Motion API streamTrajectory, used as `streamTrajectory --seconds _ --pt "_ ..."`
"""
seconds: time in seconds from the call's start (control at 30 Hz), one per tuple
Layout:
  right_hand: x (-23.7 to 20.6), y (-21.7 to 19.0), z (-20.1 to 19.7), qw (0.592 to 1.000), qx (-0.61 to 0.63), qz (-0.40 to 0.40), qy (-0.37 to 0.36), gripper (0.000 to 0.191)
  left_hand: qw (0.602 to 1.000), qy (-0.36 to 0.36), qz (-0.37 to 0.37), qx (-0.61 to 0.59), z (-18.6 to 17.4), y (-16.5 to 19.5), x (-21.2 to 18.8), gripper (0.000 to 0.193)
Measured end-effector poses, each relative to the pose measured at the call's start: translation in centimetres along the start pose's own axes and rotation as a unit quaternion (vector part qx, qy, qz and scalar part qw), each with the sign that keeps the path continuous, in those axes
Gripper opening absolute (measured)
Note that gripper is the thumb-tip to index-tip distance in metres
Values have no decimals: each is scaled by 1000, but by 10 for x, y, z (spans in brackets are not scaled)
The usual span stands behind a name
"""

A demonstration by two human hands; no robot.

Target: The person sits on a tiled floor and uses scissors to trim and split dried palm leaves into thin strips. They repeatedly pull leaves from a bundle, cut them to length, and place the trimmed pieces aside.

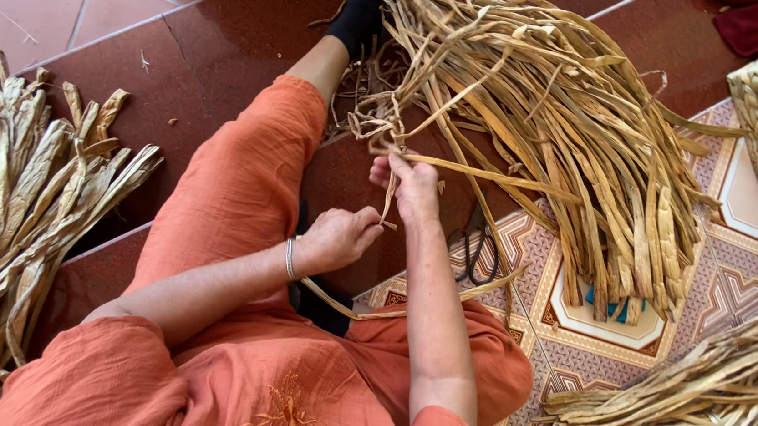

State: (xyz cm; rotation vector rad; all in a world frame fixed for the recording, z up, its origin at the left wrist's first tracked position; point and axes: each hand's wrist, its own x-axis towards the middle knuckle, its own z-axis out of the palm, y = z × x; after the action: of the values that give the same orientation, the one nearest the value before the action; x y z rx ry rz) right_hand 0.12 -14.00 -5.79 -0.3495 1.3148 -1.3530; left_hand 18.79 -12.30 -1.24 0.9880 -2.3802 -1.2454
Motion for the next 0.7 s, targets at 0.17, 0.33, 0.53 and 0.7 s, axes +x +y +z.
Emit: streamTrajectory --seconds 0.17,0.33,0.53,0.7 --pt "33 -14 22 997 62 -38 29 19 1000 21 -21 -9 -31 2 -16 16" --pt "54 -17 24 982 -141 -70 103 20 999 29 -21 -22 -54 -5 -24 15" --pt "78 -16 -17 883 -373 -164 231 34 999 0 -33 -19 -50 -3 -44 15" --pt "91 -48 -23 919 -206 -156 298 8 998 -33 -28 -36 -58 11 -67 14"
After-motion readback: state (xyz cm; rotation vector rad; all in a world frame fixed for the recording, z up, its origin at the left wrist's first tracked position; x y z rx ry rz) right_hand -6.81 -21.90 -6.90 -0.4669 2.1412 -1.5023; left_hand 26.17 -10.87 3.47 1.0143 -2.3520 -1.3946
